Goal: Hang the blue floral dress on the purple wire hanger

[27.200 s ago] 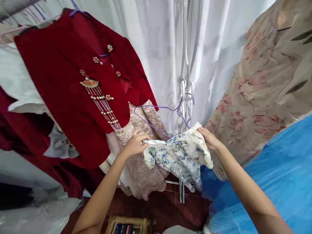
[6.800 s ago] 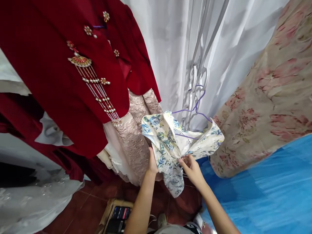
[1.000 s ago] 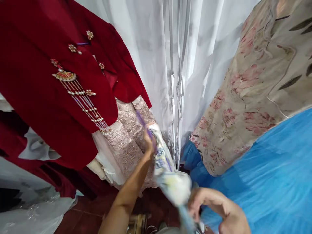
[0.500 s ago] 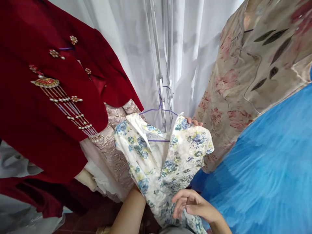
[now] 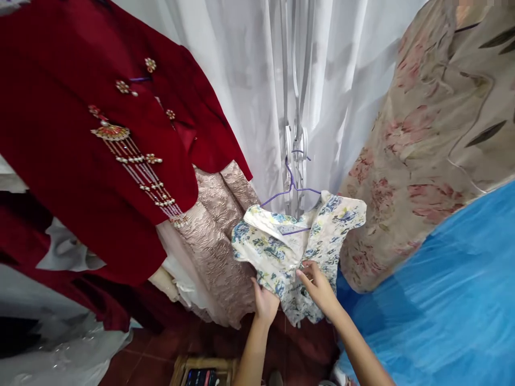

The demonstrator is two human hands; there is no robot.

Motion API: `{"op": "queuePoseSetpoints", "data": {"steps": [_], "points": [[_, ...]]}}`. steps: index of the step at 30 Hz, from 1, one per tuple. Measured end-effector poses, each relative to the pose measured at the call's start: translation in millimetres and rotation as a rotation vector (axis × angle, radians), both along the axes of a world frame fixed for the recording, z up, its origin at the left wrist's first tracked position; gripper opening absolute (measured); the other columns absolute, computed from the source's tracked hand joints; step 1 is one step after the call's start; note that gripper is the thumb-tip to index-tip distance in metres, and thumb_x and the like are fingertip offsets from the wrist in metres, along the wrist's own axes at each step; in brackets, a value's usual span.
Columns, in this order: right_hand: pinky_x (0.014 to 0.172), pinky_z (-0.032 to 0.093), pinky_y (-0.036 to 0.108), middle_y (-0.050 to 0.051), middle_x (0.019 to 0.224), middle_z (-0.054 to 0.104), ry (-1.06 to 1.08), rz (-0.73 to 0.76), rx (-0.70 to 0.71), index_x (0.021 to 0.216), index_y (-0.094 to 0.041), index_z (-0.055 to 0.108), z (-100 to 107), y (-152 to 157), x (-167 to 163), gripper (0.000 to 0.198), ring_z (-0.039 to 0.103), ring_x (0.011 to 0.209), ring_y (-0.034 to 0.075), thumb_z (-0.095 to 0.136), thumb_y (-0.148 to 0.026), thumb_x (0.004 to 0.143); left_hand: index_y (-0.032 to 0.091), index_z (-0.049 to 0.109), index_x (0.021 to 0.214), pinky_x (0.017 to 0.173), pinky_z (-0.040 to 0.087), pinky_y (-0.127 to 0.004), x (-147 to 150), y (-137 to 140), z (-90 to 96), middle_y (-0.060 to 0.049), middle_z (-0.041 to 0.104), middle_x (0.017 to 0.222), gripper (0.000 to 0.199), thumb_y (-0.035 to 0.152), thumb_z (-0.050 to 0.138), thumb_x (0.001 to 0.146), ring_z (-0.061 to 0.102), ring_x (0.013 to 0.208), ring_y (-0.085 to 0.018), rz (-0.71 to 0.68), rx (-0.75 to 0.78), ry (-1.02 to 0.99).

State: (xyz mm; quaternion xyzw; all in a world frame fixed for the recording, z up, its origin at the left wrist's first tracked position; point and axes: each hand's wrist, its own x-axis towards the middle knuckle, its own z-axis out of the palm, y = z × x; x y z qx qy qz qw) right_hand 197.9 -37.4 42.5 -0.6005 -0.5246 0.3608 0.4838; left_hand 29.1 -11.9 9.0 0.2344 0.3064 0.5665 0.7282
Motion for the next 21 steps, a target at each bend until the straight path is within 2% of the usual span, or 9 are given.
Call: {"op": "queuePoseSetpoints", "data": {"steps": [2,4,6,9,10,11,13,16,21], "points": [[0.064,0.044,0.031,0.002,0.071,0.065,-0.086,-0.019,0.019,0.097,-0.021,0.053,1.6,13.3,-10.5,0.033,0.063,0.066,0.022,0.052,-0.054,0.093,0.019,0.069,0.116,0.113,0.041,-0.054,-13.2,-7.1,-7.6,-0.017,0.066,0.131,0.081,0.082,0.070,0.065,0.056,0.131,-0.036,-0.013,0.043,0.169],[0.060,0.040,0.029,0.000,0.062,0.061,-0.123,-0.066,0.044,0.085,-0.022,0.051,2.8,21.1,-19.7,0.033,0.059,0.059,0.020,0.049,-0.054,0.094,0.017,0.066,0.118,0.114,0.042,-0.050,-24.3,-9.0,-9.0,-0.017,0.068,0.126,0.071,0.064,0.082,0.067,0.059,0.128,-0.034,0.065,0.118,0.423],[0.056,0.037,0.028,-0.001,0.056,0.057,-0.105,-0.089,0.051,0.077,-0.023,0.050,0.9,22.1,-27.3,0.037,0.055,0.053,0.018,0.049,-0.056,0.093,0.015,0.060,0.124,0.110,0.045,-0.048,-33.1,-6.1,-6.2,-0.018,0.067,0.126,0.066,0.055,0.080,0.074,0.062,0.123,-0.033,0.266,0.186,0.623],[0.052,0.035,0.026,-0.001,0.049,0.055,0.025,-0.046,0.009,0.070,-0.023,0.050,-5.4,12.0,-36.6,0.044,0.051,0.046,0.016,0.050,-0.061,0.092,0.017,0.048,0.136,0.110,0.046,-0.047,-38.5,-1.5,-1.9,-0.021,0.056,0.139,0.066,0.049,0.073,0.083,0.057,0.128,-0.030,0.726,0.332,0.859],[0.051,0.035,0.026,-0.001,0.047,0.055,0.082,-0.031,-0.008,0.067,-0.022,0.049,-7.0,6.8,-39.3,0.046,0.050,0.044,0.015,0.051,-0.062,0.091,0.018,0.047,0.137,0.111,0.045,-0.047,-36.9,-1.9,-1.6,-0.020,0.053,0.141,0.063,0.045,0.072,0.085,0.054,0.130,-0.030,0.815,0.416,0.939],[0.049,0.035,0.026,-0.001,0.045,0.054,0.139,-0.024,-0.021,0.065,-0.022,0.050,-7.6,1.3,-41.9,0.048,0.048,0.041,0.014,0.052,-0.063,0.091,0.019,0.049,0.135,0.111,0.044,-0.047,-33.1,-3.5,-1.9,-0.019,0.054,0.139,0.056,0.040,0.070,0.087,0.053,0.131,-0.029,0.813,0.519,1.013],[0.045,0.033,0.025,-0.001,0.043,0.054,0.235,-0.035,-0.030,0.063,-0.021,0.052,-4.7,-9.5,-46.1,0.050,0.046,0.038,0.013,0.056,-0.064,0.088,0.020,0.057,0.126,0.107,0.047,-0.045,-19.6,-9.3,-2.8,-0.015,0.060,0.129,0.039,0.032,0.065,0.090,0.057,0.125,-0.027,0.573,0.718,1.097],[0.045,0.038,0.024,0.001,0.045,0.059,0.319,-0.043,-0.031,0.065,-0.019,0.058,8.8,-22.3,-47.7,0.048,0.051,0.040,0.013,0.063,-0.062,0.085,0.018,0.064,0.114,0.093,0.054,-0.038,8.5,-17.6,-1.3,-0.012,0.068,0.108,0.023,0.027,0.057,0.094,0.066,0.105,-0.024,0.221,0.784,1.057],[0.044,0.040,0.025,0.001,0.047,0.062,0.407,-0.022,-0.043,0.070,-0.017,0.065,50.4,-19.5,-30.8,0.037,0.051,0.039,0.013,0.071,-0.053,0.078,0.018,0.062,0.090,0.074,0.051,-0.029,35.5,-13.9,6.4,-0.005,0.066,0.081,0.018,0.031,0.051,0.096,0.064,0.078,-0.019,0.175,0.713,1.016]]}}
